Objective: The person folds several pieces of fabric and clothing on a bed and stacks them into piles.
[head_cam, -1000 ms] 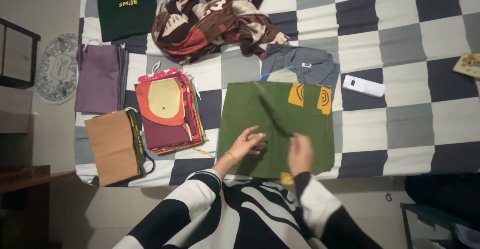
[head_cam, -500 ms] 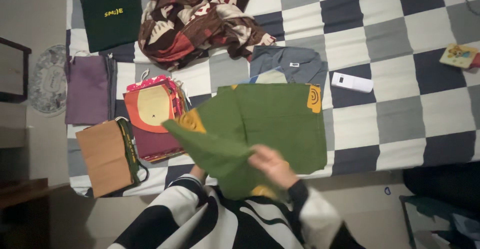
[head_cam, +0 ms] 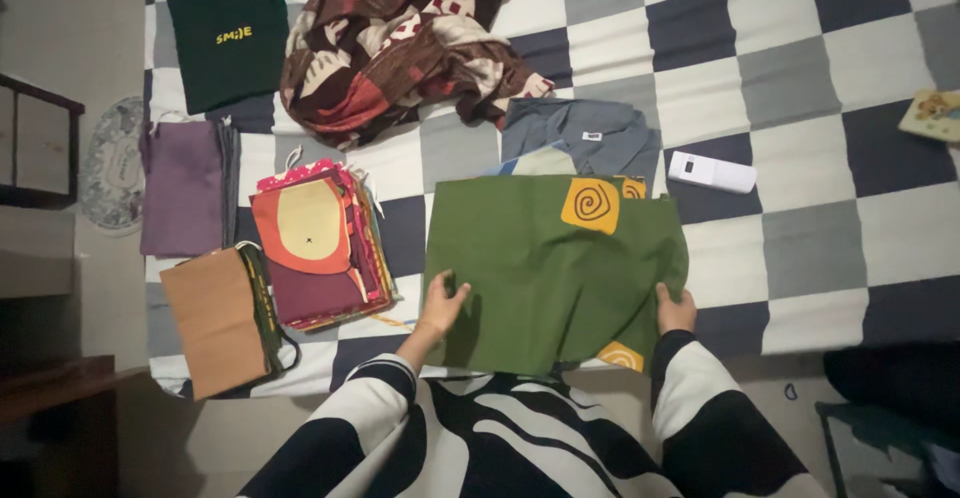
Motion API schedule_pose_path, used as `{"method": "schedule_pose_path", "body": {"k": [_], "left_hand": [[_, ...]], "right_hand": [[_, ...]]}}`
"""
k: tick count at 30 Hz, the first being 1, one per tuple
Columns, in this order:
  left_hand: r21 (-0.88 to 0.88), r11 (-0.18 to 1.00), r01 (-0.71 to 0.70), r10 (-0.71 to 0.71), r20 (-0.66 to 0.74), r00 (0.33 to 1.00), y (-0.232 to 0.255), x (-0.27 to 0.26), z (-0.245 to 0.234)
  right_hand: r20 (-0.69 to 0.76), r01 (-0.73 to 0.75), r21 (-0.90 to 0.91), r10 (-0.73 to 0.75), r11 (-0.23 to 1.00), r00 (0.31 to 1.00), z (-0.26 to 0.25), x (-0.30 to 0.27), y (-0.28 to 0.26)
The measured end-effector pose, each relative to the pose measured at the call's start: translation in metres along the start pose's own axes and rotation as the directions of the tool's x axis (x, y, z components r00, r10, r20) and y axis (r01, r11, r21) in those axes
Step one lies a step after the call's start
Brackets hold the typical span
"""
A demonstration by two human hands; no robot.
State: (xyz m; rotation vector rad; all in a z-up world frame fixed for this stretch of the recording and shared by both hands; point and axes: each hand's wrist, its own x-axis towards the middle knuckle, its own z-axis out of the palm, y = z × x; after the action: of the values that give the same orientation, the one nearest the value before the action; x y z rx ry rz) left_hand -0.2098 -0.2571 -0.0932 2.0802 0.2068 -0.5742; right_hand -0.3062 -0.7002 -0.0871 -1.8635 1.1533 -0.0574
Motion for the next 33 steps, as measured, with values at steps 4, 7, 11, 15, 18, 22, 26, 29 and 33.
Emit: {"method": "schedule_pose_path", "body": {"k": [4, 7, 11, 15, 18, 22, 26, 29, 33], "left_hand": [[0.414, 0.889, -0.196, 0.212, 0.008, 0.977, 0.073, 0.023, -0.012], [0.463, 0.811, -0.357, 0.373, 0.061, 0.926, 0.143, 0.058, -0.012], [0.525, 0.696, -0.489, 0.471, 0.180, 0.863, 0.196, 0.114, 0.007], [0.691, 0.599, -0.406, 0.229, 0.338, 0.913, 0.204, 0.156, 0.021], [0.447, 0.720, -0.530, 0.405, 0.350, 0.845, 0.195, 0.171, 0.016], [0.299, 0.739, -0.604, 0.467, 0.420, 0.778, 0.194, 0.177, -0.007], [0.279, 0.688, -0.670, 0.413, 0.608, 0.678, 0.187, 0.175, -0.042], [0.451, 0.655, -0.606, 0.319, 0.562, 0.763, 0.191, 0.170, -0.074], [0.578, 0.675, -0.459, 0.229, 0.427, 0.875, 0.207, 0.142, -0.099]], "right_hand": [[-0.013, -0.030, 0.019, 0.030, 0.999, 0.999, -0.003, 0.010, -0.001], [-0.083, 0.085, 0.001, -0.085, 0.996, 0.993, -0.001, 0.015, 0.005], [0.012, 0.013, 0.080, -0.014, 0.997, 1.000, 0.001, 0.022, 0.024], [-0.063, 0.092, -0.075, -0.097, 0.993, 0.993, 0.001, 0.027, 0.029], [0.012, 0.005, 0.059, -0.006, 0.998, 1.000, -0.003, 0.020, 0.025], [0.053, -0.044, -0.153, 0.052, 0.987, 0.997, -0.006, 0.021, 0.025], [0.027, 0.080, 0.000, -0.080, 0.997, 0.996, 0.002, 0.023, 0.024], [-0.051, 0.152, 0.007, -0.151, 0.988, 0.987, 0.005, 0.022, 0.028], [-0.032, 0.183, -0.014, -0.183, 0.983, 0.983, 0.017, 0.015, 0.015]]}}
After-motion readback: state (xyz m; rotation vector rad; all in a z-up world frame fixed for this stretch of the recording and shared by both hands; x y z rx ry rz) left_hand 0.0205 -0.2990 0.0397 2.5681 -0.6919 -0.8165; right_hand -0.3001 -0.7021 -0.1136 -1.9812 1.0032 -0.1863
